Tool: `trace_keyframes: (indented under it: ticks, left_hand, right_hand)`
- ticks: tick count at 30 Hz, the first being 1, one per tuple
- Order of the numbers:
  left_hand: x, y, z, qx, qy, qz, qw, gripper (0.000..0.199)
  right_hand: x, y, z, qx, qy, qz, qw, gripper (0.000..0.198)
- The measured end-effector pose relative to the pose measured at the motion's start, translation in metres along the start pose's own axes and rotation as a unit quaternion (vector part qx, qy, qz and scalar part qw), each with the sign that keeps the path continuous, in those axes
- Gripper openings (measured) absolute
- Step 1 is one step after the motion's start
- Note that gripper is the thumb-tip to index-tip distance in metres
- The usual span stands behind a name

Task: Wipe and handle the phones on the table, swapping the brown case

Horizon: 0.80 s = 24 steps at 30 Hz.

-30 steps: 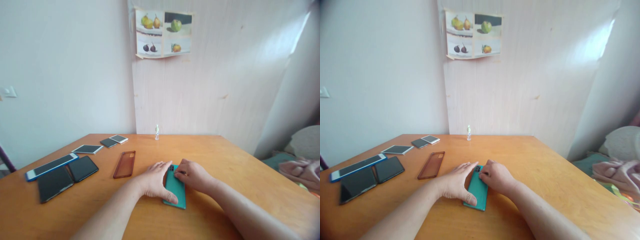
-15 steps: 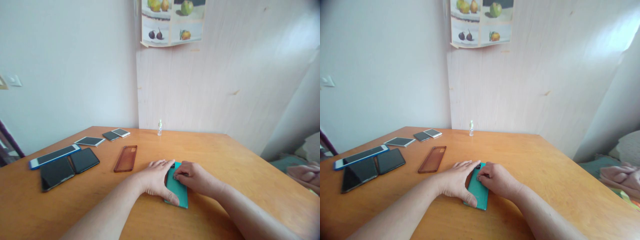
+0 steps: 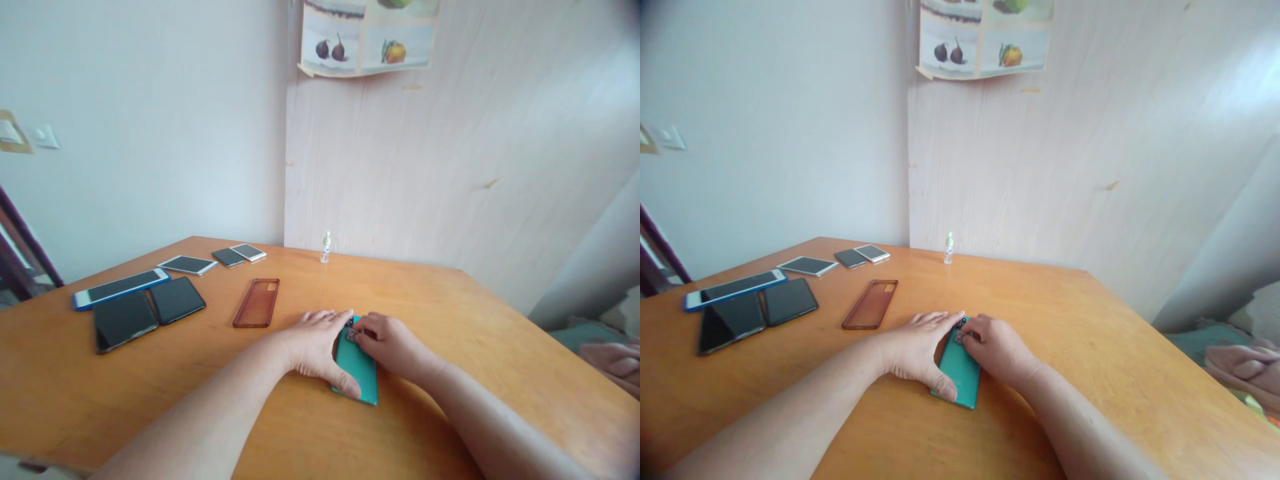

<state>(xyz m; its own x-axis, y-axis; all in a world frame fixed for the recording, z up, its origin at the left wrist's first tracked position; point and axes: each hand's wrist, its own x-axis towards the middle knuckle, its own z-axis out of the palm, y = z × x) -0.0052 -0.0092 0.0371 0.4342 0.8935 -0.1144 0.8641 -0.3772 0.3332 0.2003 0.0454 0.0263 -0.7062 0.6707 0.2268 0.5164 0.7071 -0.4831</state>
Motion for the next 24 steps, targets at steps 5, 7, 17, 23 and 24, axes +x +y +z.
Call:
trace_keyframes:
  ticks: [5,7,17,23,24]
  left_hand:
    - [-0.001,0.003,-0.001,-0.003,0.001,-0.004,1.000,0.131]
    - [-0.001,0.004,-0.002,-0.008,-0.001,-0.004,1.000,0.131]
    - [-0.002,0.001,0.000,-0.009,0.000,-0.009,1.000,0.130]
    - [0.000,0.000,0.000,-0.007,0.006,-0.004,1.000,0.128]
    - [0.000,0.000,0.000,-0.008,0.004,-0.005,1.000,0.128]
  right_hand:
    - [0.005,0.008,0.004,-0.016,0.022,0.031,0.999,0.014]
    - [-0.002,-0.001,0.005,0.035,-0.042,-0.002,0.998,0.014]
    - [0.011,0.040,-0.005,-0.006,0.059,0.155,0.986,0.022]
    - [-0.003,0.028,-0.013,0.016,-0.020,0.184,0.983,0.009]
    - [-0.007,0.022,-0.017,0.032,-0.047,0.173,0.983,0.007]
